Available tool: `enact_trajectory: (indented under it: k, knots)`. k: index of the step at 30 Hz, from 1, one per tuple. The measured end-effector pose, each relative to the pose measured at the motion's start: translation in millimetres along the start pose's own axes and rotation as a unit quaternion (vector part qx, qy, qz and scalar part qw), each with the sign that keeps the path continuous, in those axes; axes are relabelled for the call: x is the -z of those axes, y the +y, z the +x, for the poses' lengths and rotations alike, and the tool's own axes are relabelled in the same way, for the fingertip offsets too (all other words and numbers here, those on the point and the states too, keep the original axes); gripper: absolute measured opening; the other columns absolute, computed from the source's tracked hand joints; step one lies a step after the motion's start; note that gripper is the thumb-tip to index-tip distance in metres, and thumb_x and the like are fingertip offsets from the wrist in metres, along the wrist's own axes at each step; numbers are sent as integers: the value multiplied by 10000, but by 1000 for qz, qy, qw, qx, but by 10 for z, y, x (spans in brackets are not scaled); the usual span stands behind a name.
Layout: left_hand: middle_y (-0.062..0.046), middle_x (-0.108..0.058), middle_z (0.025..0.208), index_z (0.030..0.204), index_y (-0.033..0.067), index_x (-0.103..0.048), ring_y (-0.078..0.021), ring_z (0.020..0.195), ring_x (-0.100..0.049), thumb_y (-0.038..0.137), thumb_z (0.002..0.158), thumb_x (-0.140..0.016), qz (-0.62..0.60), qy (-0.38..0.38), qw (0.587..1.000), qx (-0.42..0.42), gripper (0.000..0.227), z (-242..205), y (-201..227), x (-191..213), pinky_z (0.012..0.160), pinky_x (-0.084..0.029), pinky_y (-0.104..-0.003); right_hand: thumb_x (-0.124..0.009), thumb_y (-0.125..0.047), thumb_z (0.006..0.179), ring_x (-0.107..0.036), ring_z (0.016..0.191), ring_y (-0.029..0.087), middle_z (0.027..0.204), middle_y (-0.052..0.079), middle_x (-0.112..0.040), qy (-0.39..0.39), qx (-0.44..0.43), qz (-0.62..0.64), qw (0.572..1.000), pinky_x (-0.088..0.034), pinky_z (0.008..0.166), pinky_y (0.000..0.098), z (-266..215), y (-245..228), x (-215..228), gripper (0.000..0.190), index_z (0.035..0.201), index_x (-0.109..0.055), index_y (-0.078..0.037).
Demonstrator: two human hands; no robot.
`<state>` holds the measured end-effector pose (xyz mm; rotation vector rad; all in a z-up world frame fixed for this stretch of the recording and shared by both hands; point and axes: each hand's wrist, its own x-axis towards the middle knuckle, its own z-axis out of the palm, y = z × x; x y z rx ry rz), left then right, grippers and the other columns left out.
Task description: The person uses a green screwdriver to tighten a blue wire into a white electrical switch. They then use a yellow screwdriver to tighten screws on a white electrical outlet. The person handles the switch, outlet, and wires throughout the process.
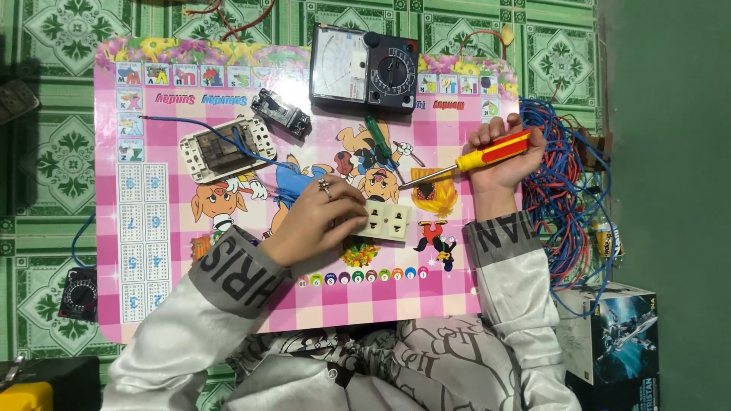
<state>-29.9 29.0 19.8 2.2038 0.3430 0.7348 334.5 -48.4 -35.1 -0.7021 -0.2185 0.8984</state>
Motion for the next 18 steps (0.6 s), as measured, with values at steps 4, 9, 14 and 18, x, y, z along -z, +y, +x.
enact_trajectory:
  k: [4,9,14,18]
  knots:
    - [-54,-738,1076,953,100,-763,-282,1134,-634,171,965,-725,-3,4,1000,8,82,-47,-148,-72,925,-478,-411,-499,-537,900,-603,697,175,740,14,-521,0,-3,-15,1000,-533,739,308,4,-13,12,366,1031,-570,-203]
    - [-66,-717,1064,953,102,-736,-288,1070,-653,212,999,-673,28,0,998,-51,135,-44,-119,-4,908,-510,-422,-486,-530,901,-587,686,182,724,15,-493,-19,-6,-16,1000,-524,714,308,4,-25,41,382,1020,-587,-181]
    - [-69,-704,1029,977,92,-704,-290,1034,-667,234,1037,-628,105,31,989,-99,172,-74,-132,-70,909,-530,-421,-506,-528,895,-595,702,176,742,14,-500,-3,-8,-17,1000,-532,728,298,-8,-28,53,382,1031,-589,-180]
    - [-95,-683,1022,956,65,-672,-319,1002,-673,204,1043,-606,100,22,990,-92,177,-87,-144,-97,847,-549,-425,-511,-547,898,-614,708,164,747,7,-515,-4,-8,-24,1000,-546,745,279,-20,-29,45,388,1038,-584,-193]
